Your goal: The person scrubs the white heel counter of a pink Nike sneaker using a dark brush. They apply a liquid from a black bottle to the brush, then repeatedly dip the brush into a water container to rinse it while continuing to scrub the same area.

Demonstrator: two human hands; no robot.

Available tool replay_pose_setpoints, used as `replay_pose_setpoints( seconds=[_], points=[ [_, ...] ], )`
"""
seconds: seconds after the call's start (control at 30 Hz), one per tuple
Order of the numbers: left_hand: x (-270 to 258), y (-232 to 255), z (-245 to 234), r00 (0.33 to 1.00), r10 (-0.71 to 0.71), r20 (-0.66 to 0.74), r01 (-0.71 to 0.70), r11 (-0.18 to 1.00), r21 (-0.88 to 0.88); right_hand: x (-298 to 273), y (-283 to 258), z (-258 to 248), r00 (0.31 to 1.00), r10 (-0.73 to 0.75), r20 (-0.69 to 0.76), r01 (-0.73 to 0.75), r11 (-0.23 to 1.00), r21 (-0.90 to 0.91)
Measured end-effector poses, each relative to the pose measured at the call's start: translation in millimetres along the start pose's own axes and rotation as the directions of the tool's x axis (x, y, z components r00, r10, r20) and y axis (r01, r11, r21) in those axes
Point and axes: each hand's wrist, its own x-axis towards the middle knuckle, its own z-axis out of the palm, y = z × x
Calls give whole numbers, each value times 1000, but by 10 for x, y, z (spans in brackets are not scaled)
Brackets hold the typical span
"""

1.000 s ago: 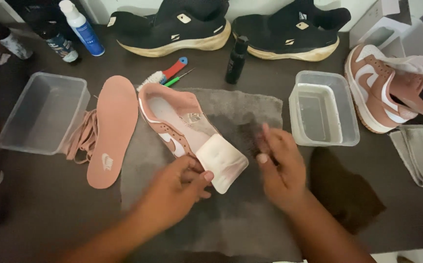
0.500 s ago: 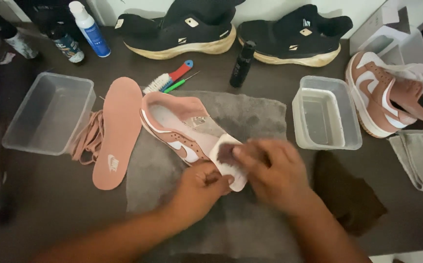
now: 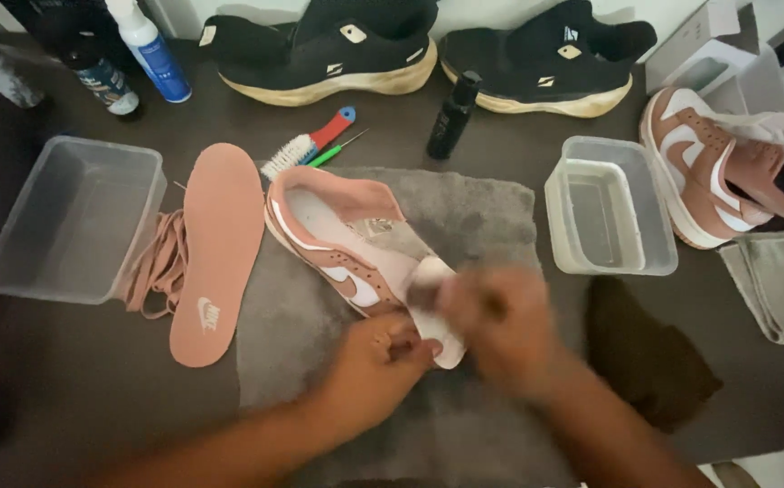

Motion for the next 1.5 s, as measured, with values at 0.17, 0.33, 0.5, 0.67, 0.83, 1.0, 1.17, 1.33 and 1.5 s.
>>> replay_pose_setpoints(
  seconds=[0.17, 0.33, 0.5, 0.67, 0.83, 1.0, 1.17, 1.33, 1.5],
  points=[
    [-17, 156, -43, 991, -134, 2, 133, 990, -36, -178, 217, 122, 1000, 19, -15, -20, 997, -77],
    [2, 20, 1, 998, -65, 16, 66, 995, -81, -213, 582, 6, 860, -505, -70, 377, 723, -579],
    [-20, 111, -16, 991, -118, 65, 127, 981, -150, -179, 600, -69, 820, -570, -40, 453, 692, -563],
    [-14, 81, -14, 984, -176, -20, 175, 983, -49, -92, 212, 25, 976, -206, 70, 207, 978, 6],
    [5, -18, -2, 990, -140, 2, 140, 990, -6, -92, 124, 33, 997, -24, -67, 22, 999, -30],
    [3, 78, 0, 987, -154, 40, 158, 981, -116, -25, 298, 11, 920, -359, -156, 275, 877, -394],
    [-7, 19, -27, 1000, -19, 2, 19, 1000, 17, -272, 551, -23, 830, -551, 83, 524, 721, -454],
    [7, 105, -45, 1000, -4, -24, 3, 999, -42, -335, 357, -39, 781, -546, 303, 623, 711, -325],
    [-42, -232, 3, 991, -84, -104, 98, 986, 131, -264, 154, 102, 887, 444, 128, -417, 889, -190]
  ],
)
